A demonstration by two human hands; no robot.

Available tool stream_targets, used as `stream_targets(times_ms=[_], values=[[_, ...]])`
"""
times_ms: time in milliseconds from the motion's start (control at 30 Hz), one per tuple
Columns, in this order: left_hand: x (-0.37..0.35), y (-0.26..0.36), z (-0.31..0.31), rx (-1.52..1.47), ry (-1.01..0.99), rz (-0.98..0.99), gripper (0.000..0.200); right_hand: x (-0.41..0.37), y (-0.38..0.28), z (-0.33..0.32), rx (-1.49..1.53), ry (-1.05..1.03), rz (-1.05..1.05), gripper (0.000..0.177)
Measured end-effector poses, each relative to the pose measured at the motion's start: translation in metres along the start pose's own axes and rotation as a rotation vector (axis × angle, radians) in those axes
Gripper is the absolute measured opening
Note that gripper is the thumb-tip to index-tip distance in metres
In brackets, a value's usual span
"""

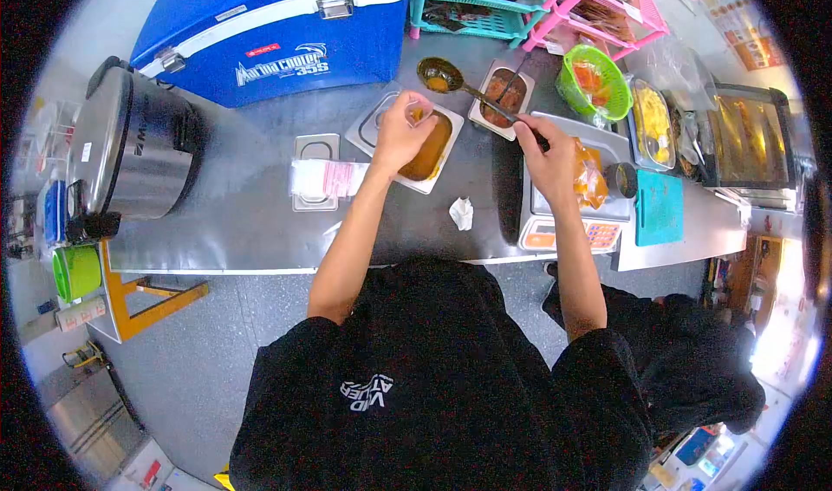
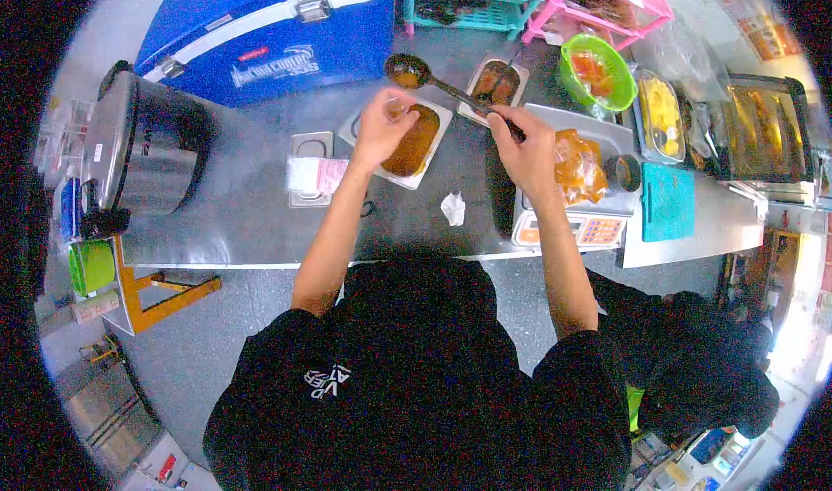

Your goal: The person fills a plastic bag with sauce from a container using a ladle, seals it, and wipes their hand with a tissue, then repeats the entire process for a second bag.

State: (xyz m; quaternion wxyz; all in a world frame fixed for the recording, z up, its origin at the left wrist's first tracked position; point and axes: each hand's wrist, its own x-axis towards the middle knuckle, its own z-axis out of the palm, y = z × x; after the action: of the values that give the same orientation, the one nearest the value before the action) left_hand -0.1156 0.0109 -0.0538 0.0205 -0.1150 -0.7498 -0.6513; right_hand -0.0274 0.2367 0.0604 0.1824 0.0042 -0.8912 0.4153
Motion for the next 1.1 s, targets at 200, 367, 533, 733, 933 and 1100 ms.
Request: stream_targets(times_ms=[200,367,533,733,933,1100], values=[[-0.022,0.045,-0.06,-0.209,0.013,-0.109,0.025,-0.007,0.037,0.009,-0.178,-0.106,0.047,0.024],[-0.024,0.098,-0.098,-0.375,-0.322,-0.333,0.037,-0.004,0.036,0.034,-0.507,-0.34,-0.122,0.02],[-0.017,0.115,-0.088,-0.679,-0.599,-0.361,0.056,0.018,-0.032,0.042,-0.096,-0.117,-0.336,0.02],[-0.007,0.135,-0.058,-0.792,-0.725,-0.342,0.055,0.027,-0.074,0.022,0.462,-0.47,-0.095,0.015],[-0.01,0.132,-0.037,-0.459,-0.446,-0.224,0.026,0.022,-0.073,0.012,0.368,-0.148,-0.116,0.015],[-0.027,0.16,-0.019,-0.211,-0.247,0.001,0.026,0.015,-0.08,-0.001,0.371,-0.052,-0.017,0.014]])
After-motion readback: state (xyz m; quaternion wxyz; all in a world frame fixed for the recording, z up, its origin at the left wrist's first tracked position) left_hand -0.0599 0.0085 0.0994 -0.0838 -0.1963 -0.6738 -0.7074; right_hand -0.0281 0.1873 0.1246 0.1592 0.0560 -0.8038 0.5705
